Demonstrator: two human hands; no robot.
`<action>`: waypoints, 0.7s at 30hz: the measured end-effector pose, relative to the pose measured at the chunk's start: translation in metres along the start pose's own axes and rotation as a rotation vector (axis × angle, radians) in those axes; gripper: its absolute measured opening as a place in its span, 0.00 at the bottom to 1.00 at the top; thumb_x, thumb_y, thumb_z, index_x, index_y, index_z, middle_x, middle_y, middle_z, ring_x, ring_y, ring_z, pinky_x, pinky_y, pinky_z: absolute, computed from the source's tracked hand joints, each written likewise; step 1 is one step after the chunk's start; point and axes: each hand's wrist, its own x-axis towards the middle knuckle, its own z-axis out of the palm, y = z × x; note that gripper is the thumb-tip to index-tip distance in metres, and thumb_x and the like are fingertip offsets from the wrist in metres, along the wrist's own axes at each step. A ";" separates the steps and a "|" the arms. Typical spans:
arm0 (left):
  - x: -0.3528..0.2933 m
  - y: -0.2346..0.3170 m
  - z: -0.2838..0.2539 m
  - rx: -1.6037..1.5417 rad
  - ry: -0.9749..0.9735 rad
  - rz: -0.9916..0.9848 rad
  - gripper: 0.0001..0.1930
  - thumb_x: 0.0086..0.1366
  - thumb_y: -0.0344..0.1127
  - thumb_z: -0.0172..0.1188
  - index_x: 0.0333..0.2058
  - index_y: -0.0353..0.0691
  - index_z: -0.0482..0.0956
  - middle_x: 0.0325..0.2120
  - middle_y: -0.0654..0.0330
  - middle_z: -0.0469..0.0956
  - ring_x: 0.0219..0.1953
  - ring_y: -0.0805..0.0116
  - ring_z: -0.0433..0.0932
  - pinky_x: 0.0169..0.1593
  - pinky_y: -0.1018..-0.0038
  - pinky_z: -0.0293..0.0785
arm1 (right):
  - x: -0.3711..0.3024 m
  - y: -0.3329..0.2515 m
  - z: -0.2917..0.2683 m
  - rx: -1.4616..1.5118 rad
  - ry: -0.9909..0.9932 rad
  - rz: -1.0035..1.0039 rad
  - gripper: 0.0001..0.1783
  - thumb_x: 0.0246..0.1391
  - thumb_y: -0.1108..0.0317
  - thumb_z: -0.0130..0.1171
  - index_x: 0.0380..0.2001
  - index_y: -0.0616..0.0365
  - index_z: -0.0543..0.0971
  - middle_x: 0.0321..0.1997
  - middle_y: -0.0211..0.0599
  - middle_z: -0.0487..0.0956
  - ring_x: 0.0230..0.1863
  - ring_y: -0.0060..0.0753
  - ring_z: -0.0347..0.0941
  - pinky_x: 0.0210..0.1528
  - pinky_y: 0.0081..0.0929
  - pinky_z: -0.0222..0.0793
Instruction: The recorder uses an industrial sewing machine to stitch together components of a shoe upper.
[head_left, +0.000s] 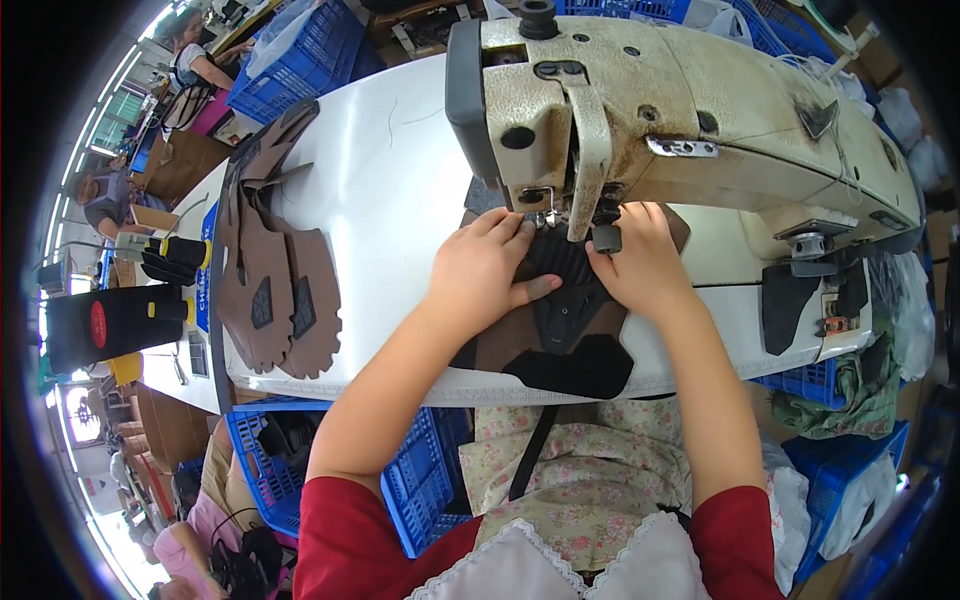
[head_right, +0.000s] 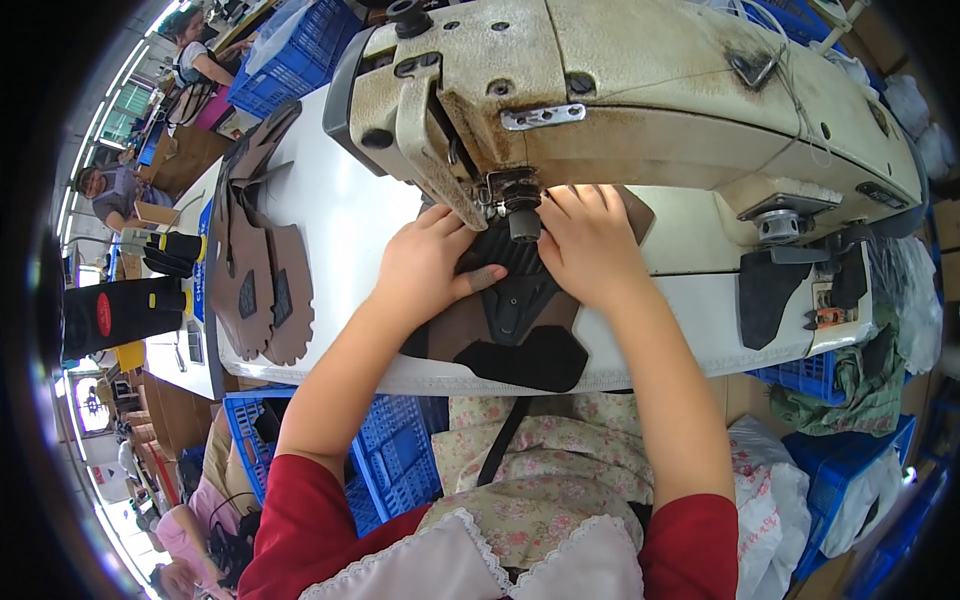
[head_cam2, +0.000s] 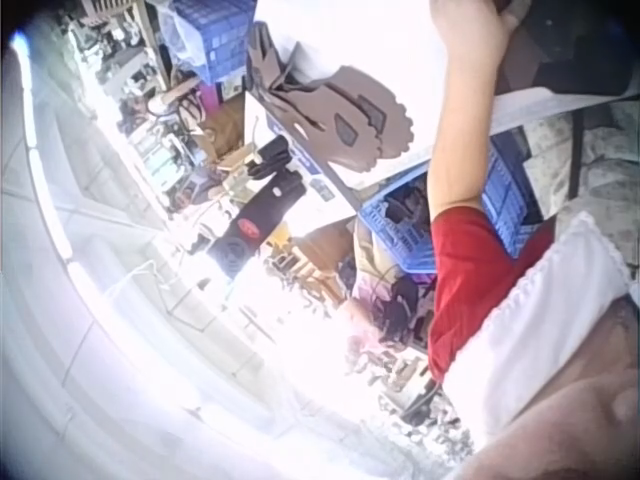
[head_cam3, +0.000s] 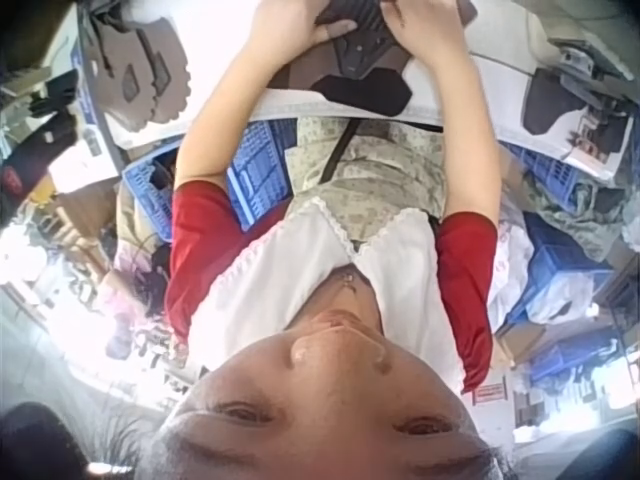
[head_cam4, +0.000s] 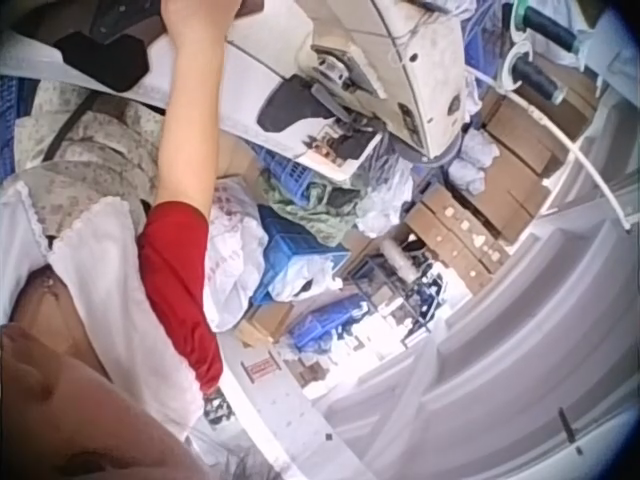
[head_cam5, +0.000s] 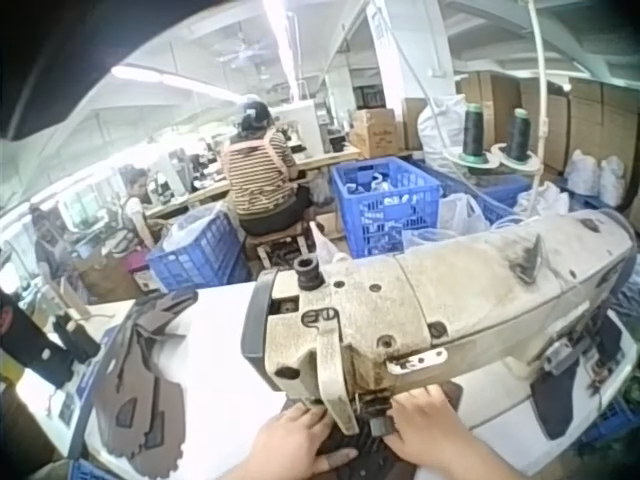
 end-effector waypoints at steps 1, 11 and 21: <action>0.003 -0.004 -0.007 -0.001 0.003 0.002 0.37 0.54 0.64 0.65 0.46 0.31 0.82 0.49 0.50 0.81 0.57 0.53 0.76 0.57 0.62 0.74 | -0.002 -0.003 0.000 -0.063 0.020 0.004 0.12 0.52 0.64 0.63 0.36 0.61 0.81 0.43 0.48 0.76 0.55 0.55 0.67 0.62 0.51 0.60; -0.008 0.017 -0.007 0.194 -0.110 -0.012 0.40 0.55 0.66 0.63 0.52 0.32 0.78 0.52 0.46 0.78 0.53 0.50 0.78 0.50 0.63 0.79 | 0.001 -0.007 -0.009 -0.255 0.014 0.041 0.20 0.50 0.70 0.61 0.49 0.52 0.80 0.52 0.33 0.78 0.59 0.39 0.71 0.64 0.49 0.60; -0.006 0.043 -0.016 0.108 -0.121 -0.217 0.38 0.59 0.68 0.58 0.46 0.32 0.82 0.45 0.44 0.82 0.44 0.50 0.82 0.44 0.62 0.80 | 0.019 0.003 -0.020 -0.141 -0.218 0.121 0.10 0.49 0.67 0.60 0.36 0.55 0.83 0.33 0.45 0.83 0.37 0.51 0.80 0.45 0.44 0.76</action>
